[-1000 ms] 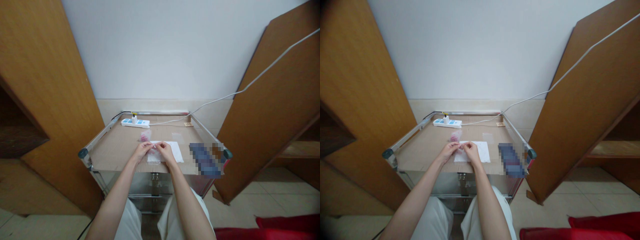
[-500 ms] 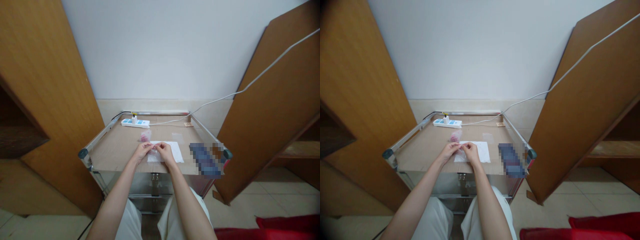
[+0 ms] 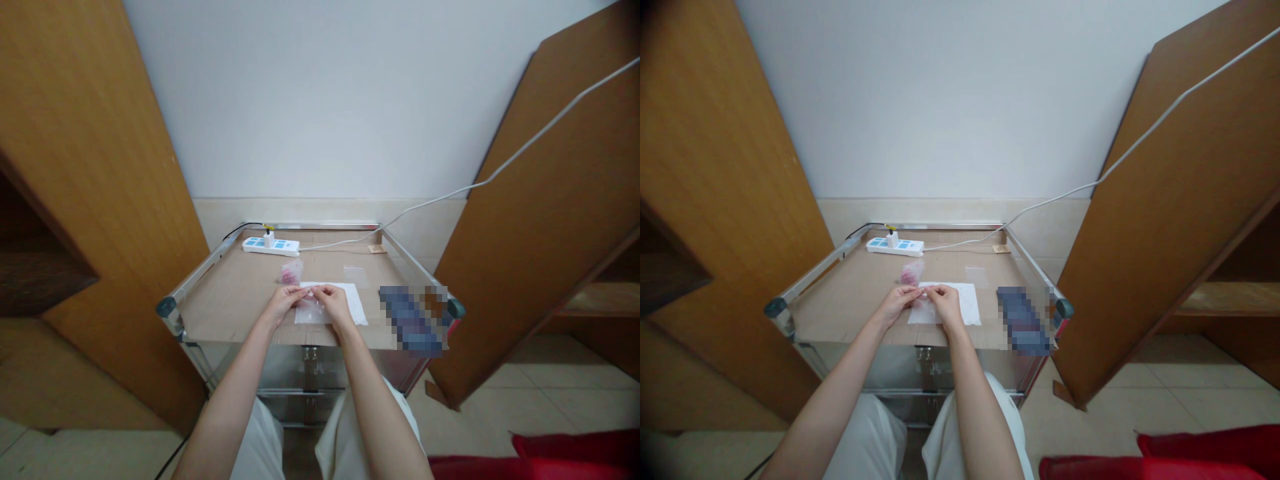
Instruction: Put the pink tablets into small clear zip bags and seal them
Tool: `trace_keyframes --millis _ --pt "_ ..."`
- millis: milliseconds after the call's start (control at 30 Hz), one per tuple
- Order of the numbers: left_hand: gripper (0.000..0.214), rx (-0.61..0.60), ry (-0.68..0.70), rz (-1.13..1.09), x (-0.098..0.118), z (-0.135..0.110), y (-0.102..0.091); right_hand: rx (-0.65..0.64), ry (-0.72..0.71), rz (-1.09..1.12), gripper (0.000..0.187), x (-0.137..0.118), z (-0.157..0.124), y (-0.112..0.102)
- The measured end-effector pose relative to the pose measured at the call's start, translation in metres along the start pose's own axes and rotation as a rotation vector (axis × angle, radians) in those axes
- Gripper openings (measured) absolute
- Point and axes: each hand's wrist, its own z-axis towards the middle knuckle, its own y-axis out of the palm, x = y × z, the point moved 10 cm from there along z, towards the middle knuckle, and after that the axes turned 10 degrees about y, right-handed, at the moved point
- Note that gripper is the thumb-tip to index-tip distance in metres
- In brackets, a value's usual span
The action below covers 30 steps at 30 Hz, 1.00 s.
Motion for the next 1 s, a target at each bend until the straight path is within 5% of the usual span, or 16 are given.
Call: trace_keyframes --millis 1000 --pt "0.036 0.058 0.019 -0.086 -0.005 -0.001 -0.009 0.049 -0.016 -0.019 0.031 -0.001 0.004 -0.007"
